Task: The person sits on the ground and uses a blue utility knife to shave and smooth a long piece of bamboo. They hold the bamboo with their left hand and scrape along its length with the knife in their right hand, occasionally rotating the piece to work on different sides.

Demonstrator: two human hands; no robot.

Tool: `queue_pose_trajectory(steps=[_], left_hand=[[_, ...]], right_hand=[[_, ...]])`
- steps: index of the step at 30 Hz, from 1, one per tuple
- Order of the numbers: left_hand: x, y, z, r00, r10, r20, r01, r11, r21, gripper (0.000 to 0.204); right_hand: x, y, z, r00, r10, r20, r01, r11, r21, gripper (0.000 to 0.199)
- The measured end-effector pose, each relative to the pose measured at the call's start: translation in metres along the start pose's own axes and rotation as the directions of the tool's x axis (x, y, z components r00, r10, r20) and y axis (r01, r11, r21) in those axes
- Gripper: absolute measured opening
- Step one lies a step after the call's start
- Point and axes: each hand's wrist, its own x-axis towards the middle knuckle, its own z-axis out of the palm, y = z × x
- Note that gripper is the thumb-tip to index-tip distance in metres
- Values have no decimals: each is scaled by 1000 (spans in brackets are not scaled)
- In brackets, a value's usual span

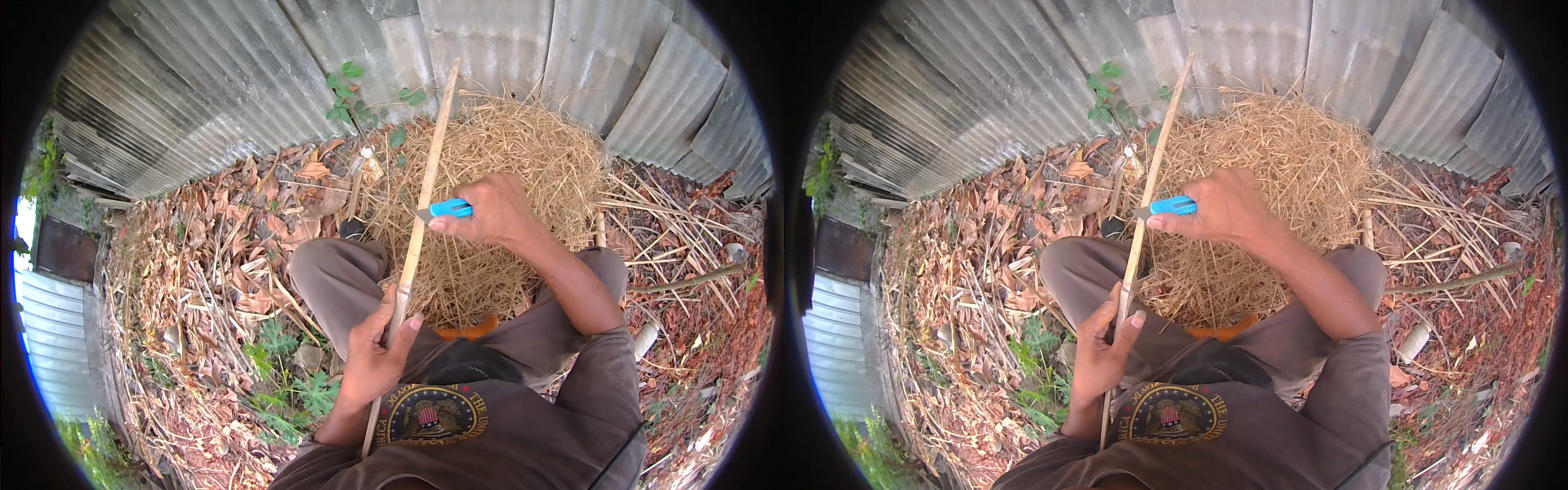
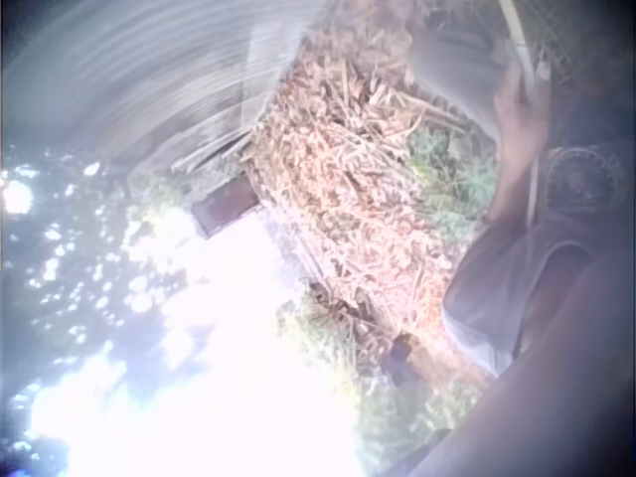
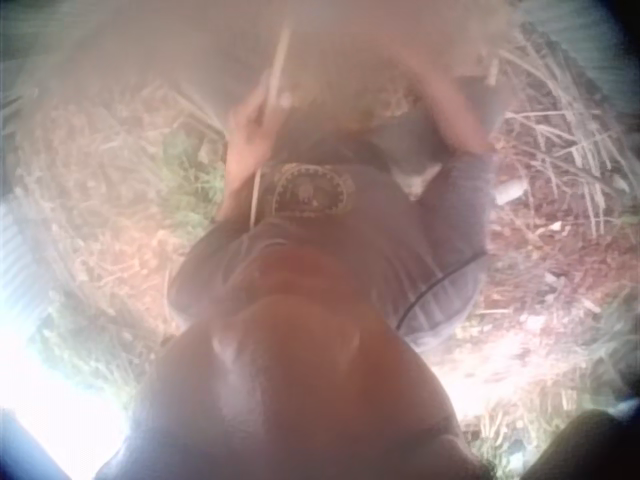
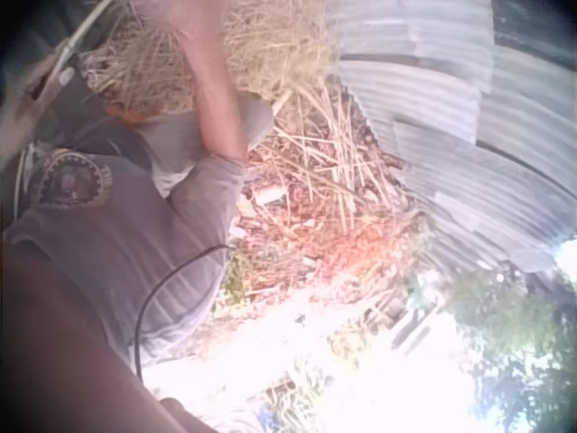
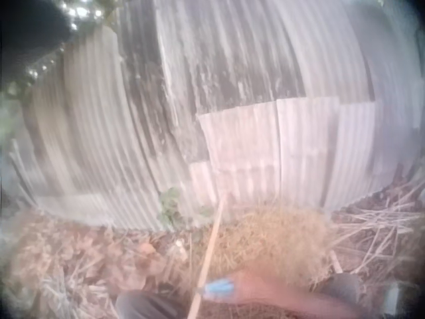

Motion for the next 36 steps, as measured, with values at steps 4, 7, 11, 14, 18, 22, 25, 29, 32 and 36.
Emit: queue_pose_trajectory(steps=[4, 7, 11, 14, 18, 22, 25, 29, 32, 36], left_hand=[[-10, 3, 2, 998, 38, 53, -40, 998, 44, 41], [-9, 4, -1, 1000, 1, 29, -2, 1000, 20, 42], [-12, 0, -3, 1000, -2, 23, 2, 1000, 21, 43], [-17, -2, -4, 994, 15, 105, -21, 998, 56, 43], [-12, -6, -8, 996, -36, 77, 40, 998, -41, 42], [-10, -4, -3, 999, 35, 32, -34, 999, -41, 42], [-9, -8, -6, 995, 4, 95, 0, 999, -38, 43], [-1, -14, -4, 990, 104, 94, -107, 994, 29, 43], [-1, -14, -2, 994, 53, 94, -54, 999, 1, 44], [-11, -18, -3, 988, 6, 153, -9, 1000, 15, 45]], right_hand=[[25, 49, -21, 937, 346, -47, -347, 938, 0, 81], [7, 7, -3, 991, 126, 37, -128, 991, 45, 82], [10, 25, 2, 982, 181, 53, -182, 983, 24, 83], [18, 48, -11, 936, 350, 34, -350, 937, -6, 84], [-3, 4, 5, 983, 133, 127, -139, 990, 39, 82], [-7, -1, 7, 988, 35, 153, -40, 999, 33, 80], [-4, 17, 14, 997, 39, 59, -41, 999, 28, 80], [6, 31, 14, 1000, -19, -18, 17, 996, -90, 80], [6, 35, 17, 999, 35, 25, -31, 990, -138, 82], [40, 80, -10, 874, 482, 65, -466, 868, -170, 89]])
